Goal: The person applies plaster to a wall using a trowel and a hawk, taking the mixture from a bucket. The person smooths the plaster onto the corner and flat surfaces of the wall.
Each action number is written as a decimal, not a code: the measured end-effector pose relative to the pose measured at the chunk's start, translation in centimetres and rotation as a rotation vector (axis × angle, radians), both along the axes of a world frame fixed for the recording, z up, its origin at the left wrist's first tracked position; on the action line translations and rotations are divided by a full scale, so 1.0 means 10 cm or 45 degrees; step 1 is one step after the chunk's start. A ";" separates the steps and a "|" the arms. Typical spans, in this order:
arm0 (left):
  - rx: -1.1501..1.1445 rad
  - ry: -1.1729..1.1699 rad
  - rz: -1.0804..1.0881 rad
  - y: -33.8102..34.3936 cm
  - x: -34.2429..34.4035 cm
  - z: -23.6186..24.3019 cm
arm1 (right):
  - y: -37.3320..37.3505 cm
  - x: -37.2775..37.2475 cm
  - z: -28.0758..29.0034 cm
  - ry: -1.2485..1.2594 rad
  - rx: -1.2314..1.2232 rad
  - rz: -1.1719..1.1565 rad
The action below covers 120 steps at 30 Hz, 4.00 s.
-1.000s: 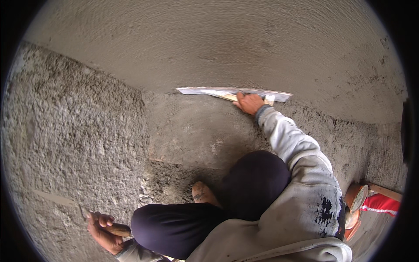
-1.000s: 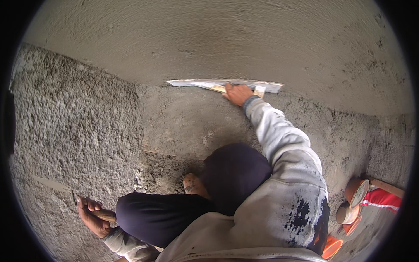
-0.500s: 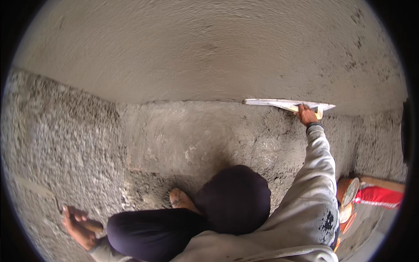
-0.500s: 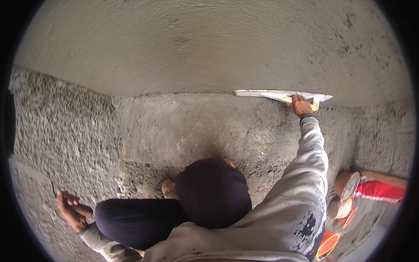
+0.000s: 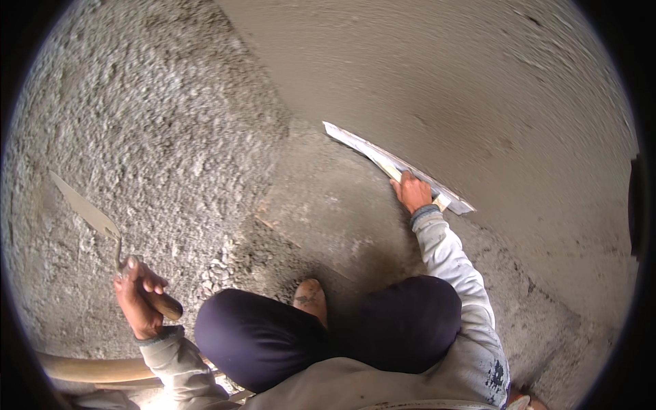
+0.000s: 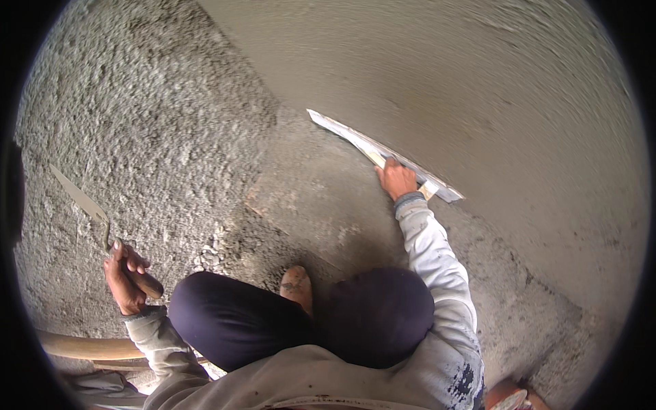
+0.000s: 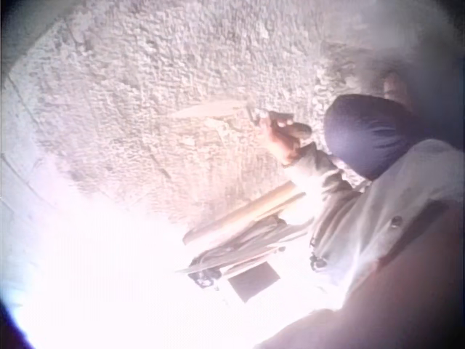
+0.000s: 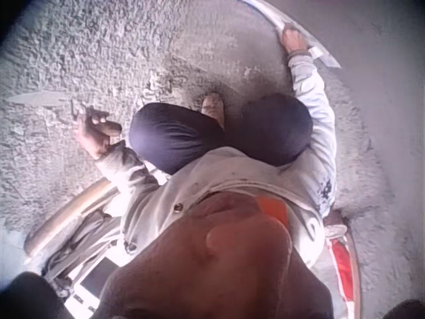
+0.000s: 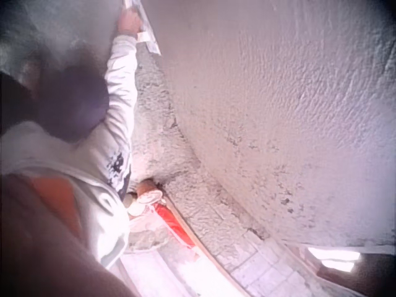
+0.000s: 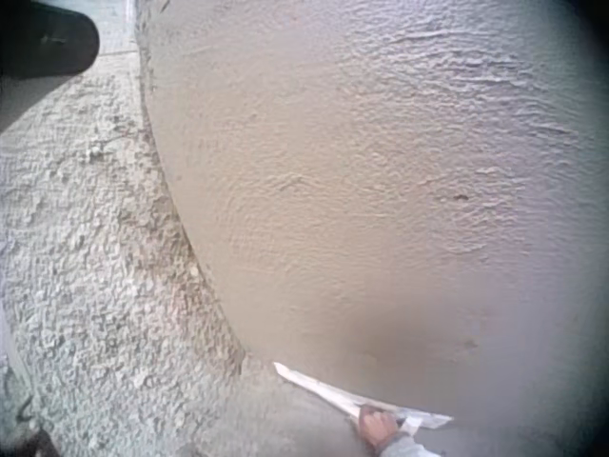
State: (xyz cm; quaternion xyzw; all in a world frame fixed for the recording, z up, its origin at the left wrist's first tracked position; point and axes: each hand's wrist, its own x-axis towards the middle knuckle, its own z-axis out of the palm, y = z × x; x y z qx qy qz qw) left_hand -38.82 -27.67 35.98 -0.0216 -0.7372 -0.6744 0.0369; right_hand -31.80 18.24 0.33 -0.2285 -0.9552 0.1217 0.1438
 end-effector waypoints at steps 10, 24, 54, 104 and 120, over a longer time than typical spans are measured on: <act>0.048 -0.033 0.194 -0.39 0.00 0.02 | -0.35 -1.03 0.09 0.156 -0.054 -0.021; 0.207 -0.088 0.034 -0.02 -0.11 -0.17 | -0.32 -0.99 2.39 0.741 0.001 -0.029; 0.328 -0.136 -0.481 1.04 -0.04 -0.15 | 0.76 2.41 3.94 0.987 0.099 -0.516; 0.689 -0.317 -0.362 -0.09 -0.25 -0.56 | -0.40 -0.96 3.84 -0.163 0.740 0.079; 0.526 -0.285 -0.457 0.40 -0.15 -0.36 | -0.06 -0.14 5.61 0.574 0.748 -0.204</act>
